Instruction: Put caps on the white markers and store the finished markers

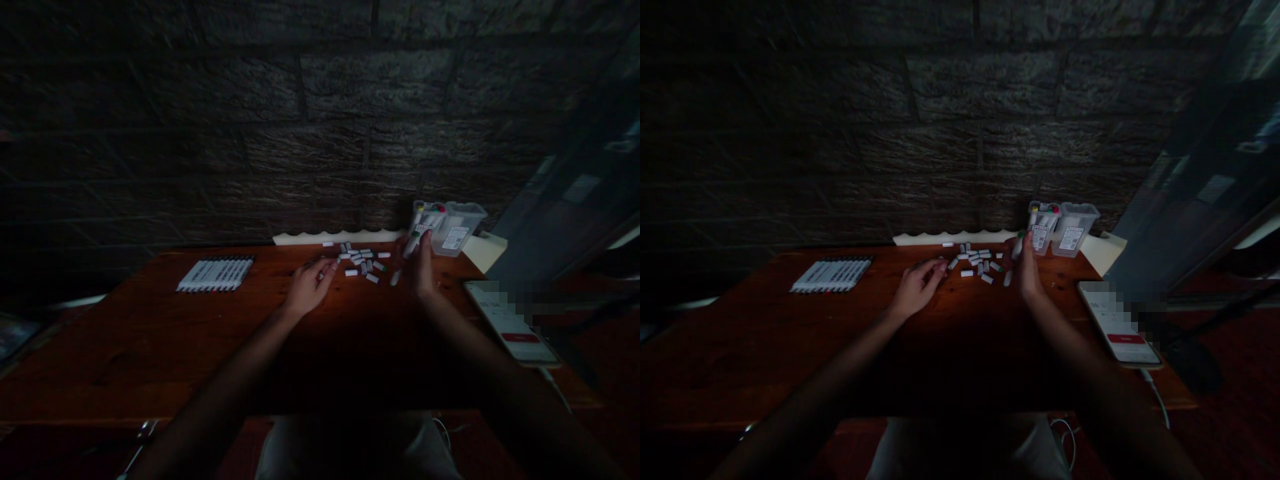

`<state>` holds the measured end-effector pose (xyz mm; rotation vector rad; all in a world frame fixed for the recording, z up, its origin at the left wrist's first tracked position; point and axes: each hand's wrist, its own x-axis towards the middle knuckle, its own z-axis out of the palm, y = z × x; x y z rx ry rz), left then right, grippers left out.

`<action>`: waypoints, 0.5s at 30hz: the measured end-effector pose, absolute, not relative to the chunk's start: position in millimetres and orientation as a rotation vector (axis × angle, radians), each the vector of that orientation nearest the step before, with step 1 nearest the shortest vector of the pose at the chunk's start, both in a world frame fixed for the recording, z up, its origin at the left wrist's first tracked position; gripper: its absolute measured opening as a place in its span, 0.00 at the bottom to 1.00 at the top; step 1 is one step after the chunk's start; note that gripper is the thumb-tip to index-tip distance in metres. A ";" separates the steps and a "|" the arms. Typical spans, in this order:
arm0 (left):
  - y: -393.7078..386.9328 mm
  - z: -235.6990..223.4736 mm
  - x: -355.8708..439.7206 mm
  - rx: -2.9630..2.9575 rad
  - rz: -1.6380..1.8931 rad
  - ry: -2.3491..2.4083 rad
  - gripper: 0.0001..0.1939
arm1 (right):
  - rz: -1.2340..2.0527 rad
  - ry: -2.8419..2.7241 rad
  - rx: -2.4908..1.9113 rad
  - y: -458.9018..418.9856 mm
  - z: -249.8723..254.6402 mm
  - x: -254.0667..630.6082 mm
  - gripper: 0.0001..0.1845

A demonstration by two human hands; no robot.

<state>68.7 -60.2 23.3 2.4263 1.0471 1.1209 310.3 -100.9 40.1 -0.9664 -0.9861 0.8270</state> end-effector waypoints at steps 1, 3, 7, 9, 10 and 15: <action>-60.1 23.0 68.7 2.420 1.123 1.048 0.16 | 0.900 -0.945 -0.917 -101.5 42.0 309.7 0.37; -60.1 22.7 68.8 2.411 1.131 1.041 0.16 | 0.969 -0.882 -0.869 -102.9 45.3 308.7 0.36; -60.3 23.6 69.2 2.434 1.134 1.028 0.15 | 1.042 -0.815 -0.884 -105.2 47.3 307.3 0.34; -60.3 23.9 69.6 2.449 1.129 1.020 0.15 | 1.067 -0.814 -0.901 -105.6 45.8 305.9 0.33; -60.3 23.8 69.8 2.450 1.131 1.015 0.14 | 1.074 -0.819 -0.910 -105.5 44.6 305.0 0.33; -59.4 21.8 70.4 2.435 1.135 1.037 0.15 | 1.023 -0.887 -1.013 -103.2 37.4 302.8 0.33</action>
